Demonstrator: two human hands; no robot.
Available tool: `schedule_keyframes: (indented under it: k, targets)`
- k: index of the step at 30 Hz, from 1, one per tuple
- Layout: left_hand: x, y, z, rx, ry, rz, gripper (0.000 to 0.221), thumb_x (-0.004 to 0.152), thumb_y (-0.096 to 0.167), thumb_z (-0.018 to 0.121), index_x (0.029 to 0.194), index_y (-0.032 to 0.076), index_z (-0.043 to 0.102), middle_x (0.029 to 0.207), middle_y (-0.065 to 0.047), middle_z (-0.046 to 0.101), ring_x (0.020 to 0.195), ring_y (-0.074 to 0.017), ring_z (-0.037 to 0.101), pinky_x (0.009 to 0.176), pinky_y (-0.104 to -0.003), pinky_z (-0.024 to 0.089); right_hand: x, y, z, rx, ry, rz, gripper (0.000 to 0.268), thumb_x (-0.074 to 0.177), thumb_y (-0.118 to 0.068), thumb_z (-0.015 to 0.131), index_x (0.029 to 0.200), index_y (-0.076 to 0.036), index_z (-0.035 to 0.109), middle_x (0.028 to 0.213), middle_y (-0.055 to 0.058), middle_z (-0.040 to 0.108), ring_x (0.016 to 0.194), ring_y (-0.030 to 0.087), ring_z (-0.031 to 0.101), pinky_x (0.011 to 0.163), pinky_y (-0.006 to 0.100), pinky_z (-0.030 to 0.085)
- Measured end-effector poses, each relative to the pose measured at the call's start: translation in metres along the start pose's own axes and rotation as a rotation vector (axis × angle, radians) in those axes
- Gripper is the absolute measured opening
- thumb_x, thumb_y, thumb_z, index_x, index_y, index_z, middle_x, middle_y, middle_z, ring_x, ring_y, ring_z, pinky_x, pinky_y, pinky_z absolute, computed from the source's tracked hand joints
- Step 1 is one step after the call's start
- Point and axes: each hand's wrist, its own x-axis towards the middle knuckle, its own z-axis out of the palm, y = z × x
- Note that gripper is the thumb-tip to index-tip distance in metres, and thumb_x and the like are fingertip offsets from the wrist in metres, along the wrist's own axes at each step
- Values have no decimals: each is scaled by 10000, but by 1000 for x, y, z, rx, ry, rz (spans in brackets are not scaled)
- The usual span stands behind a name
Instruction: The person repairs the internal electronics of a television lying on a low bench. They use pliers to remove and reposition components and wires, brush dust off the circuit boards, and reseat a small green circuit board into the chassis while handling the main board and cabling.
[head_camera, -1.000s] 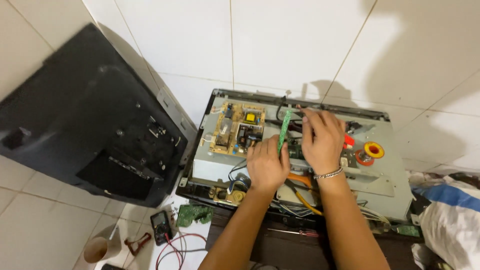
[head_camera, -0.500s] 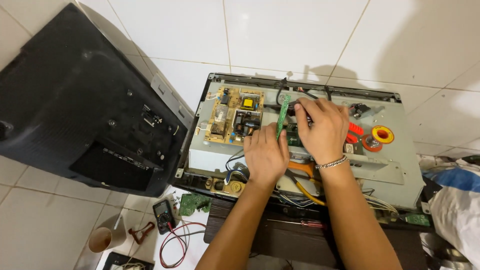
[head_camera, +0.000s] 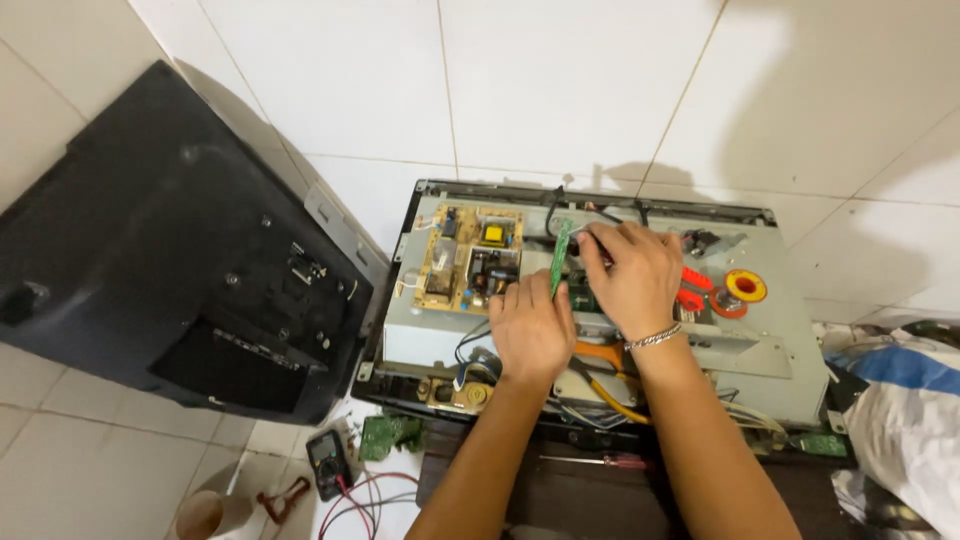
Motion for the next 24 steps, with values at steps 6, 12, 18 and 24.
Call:
schedule_keyframes:
  k: [6,12,18,24]
  targets:
    - [4,3,-6,-13,5,-6,251,1041,304,503,1025,85,624,762,-48,565,707,-233,610,679,-347,406,-1,1,-1,2,15,-20,60,967,-265,769,970,-210,795,689,8,621,717,225,683,779,352,473]
    - [5,0,-2,18,19,17,263,1026,327,511,992,96,633,732,-36,548,683,-233,598,661,-363,426,-1,4,3,17,-31,2,75,944,-303,748,957,-238,784,712,12,645,746,236,695,796,376,473]
    - [9,0,-5,11,-3,28,316,1017,350,519,866,92,618,687,-54,517,653,-253,584,631,-380,427,1,0,1,-31,-64,35,127,950,-363,720,937,-249,774,738,11,686,780,228,722,795,370,494]
    - [21,4,-22,-48,-107,19,336,1066,309,428,988,74,655,695,-21,516,606,-208,542,616,-349,405,7,-7,-2,-38,-68,77,88,926,-342,740,900,-259,753,694,-40,635,758,177,698,792,321,468]
